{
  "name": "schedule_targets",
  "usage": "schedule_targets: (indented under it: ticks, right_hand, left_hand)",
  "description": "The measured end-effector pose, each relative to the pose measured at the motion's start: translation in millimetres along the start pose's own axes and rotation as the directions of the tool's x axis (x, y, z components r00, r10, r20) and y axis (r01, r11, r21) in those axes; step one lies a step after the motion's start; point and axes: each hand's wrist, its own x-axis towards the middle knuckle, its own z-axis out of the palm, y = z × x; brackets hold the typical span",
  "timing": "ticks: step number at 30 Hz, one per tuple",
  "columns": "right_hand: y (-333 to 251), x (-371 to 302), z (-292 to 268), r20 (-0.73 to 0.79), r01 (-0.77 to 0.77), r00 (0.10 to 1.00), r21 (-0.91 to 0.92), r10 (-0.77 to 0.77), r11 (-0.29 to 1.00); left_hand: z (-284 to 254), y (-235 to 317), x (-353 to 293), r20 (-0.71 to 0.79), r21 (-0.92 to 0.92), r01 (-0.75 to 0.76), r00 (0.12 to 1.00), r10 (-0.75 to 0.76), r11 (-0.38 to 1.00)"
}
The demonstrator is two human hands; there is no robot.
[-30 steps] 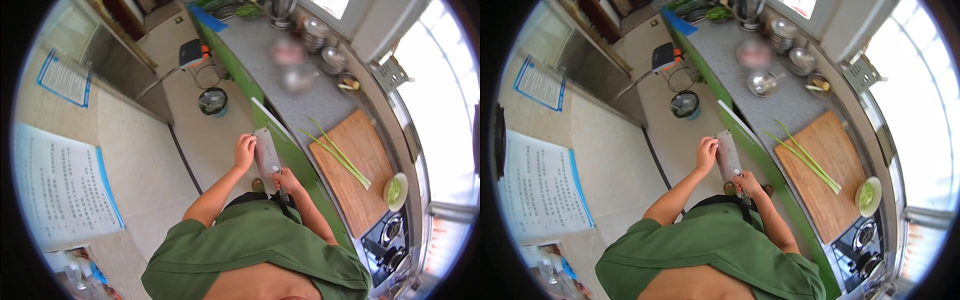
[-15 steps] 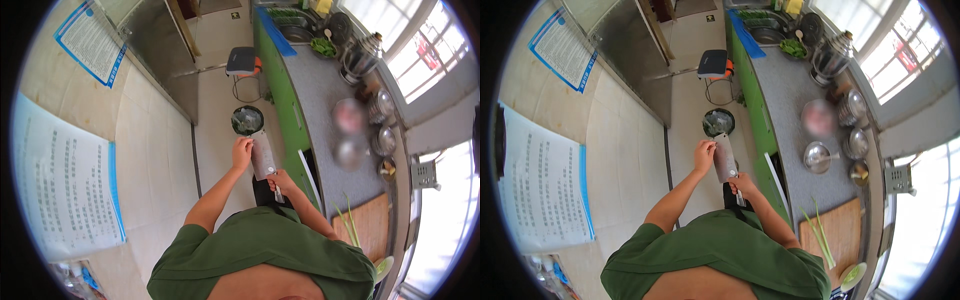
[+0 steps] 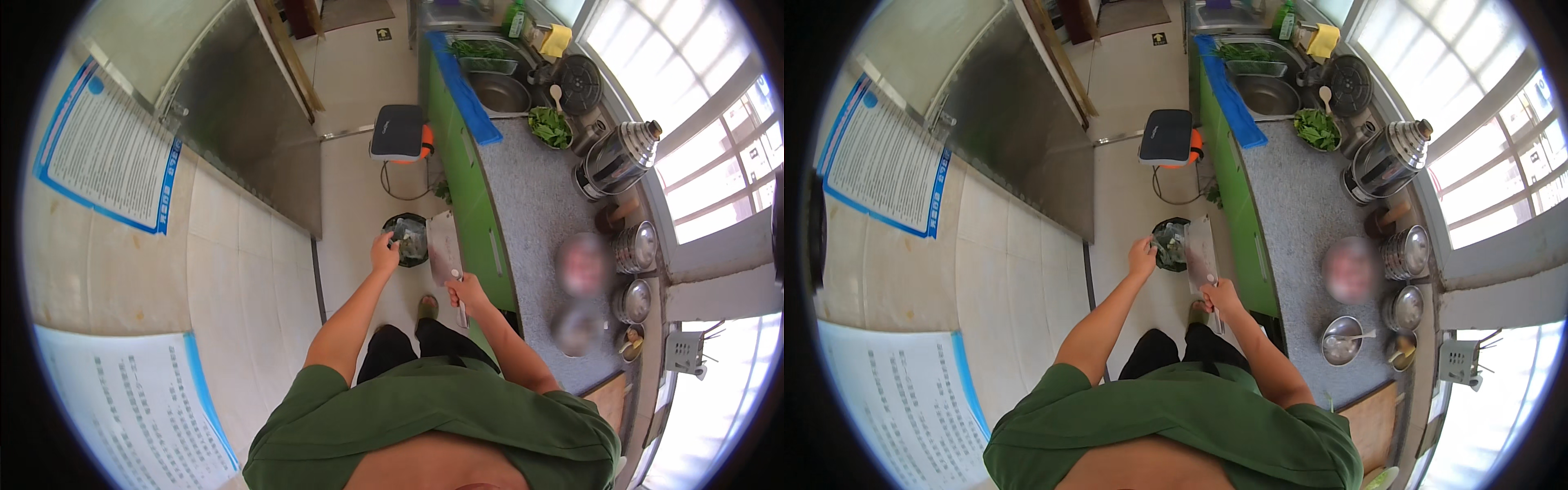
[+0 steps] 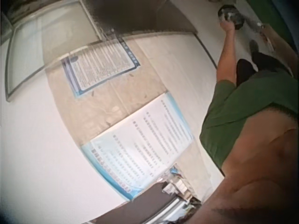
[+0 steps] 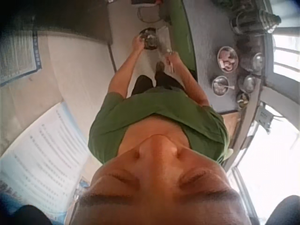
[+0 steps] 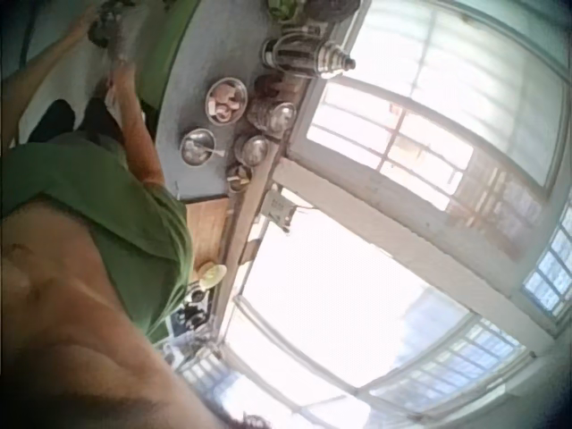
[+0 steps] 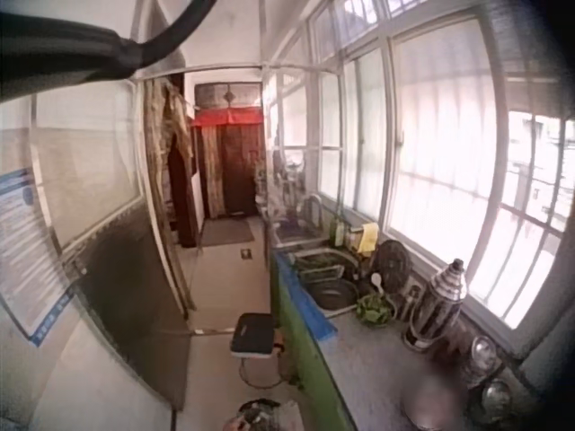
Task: The person chops green onions on a wooden cutting board using a knife. They repeatedly slice the green onions into small pieces and transfer them into a white bowl. The person also discards a small piece of green onion into a trash bin.
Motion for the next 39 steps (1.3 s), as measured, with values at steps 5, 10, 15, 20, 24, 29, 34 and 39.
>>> schedule_targets:
  ticks: [5,10,15,20,24,29,34,39]
  right_hand:
    - [8.6,-4.5,20.1,-0.090,0.045,0.995,0.104,-0.035,0.994]
    - [31.2,-48.8,41.4,-0.285,0.117,0.957,0.199,-0.057,0.973]
    - [84.7,-98.1,58.5,-0.467,0.222,0.884,0.374,-0.025,0.901]
    - [118.0,-168.6,72.2,-0.620,0.355,0.784,0.423,-0.018,0.834]
    - [160.9,-235.6,66.7,-0.768,0.522,0.640,0.438,0.003,0.732]
    - [231.6,-327.4,54.2,-0.860,0.653,0.504,0.439,0.078,0.618]
    - [317.1,-428.5,45.4,-0.897,0.726,0.413,0.430,0.161,0.537]
    - [391.3,-518.1,30.2,-0.914,0.763,0.298,0.401,0.275,0.506]
  left_hand:
    - [-7.6,-2.3,21.5,0.205,-0.062,0.150,0.970,-0.135,0.987]
    - [-10.6,8.0,35.5,0.426,-0.076,0.170,0.896,-0.122,0.983]
    - [16.5,34.9,-0.3,0.654,-0.138,0.103,0.756,0.012,0.985]
    - [56.3,76.0,-81.8,0.865,-0.152,-0.083,0.471,0.173,0.985]
    - [81.5,121.9,-170.9,0.923,-0.271,-0.121,0.248,0.293,0.955]
    - [108.0,160.2,-294.8,0.933,-0.351,-0.187,0.014,0.359,0.918]
    - [117.6,184.2,-456.9,0.924,-0.381,-0.226,-0.135,0.359,0.896]
    - [136.4,196.7,-602.2,0.854,-0.518,-0.274,-0.223,0.470,0.810]
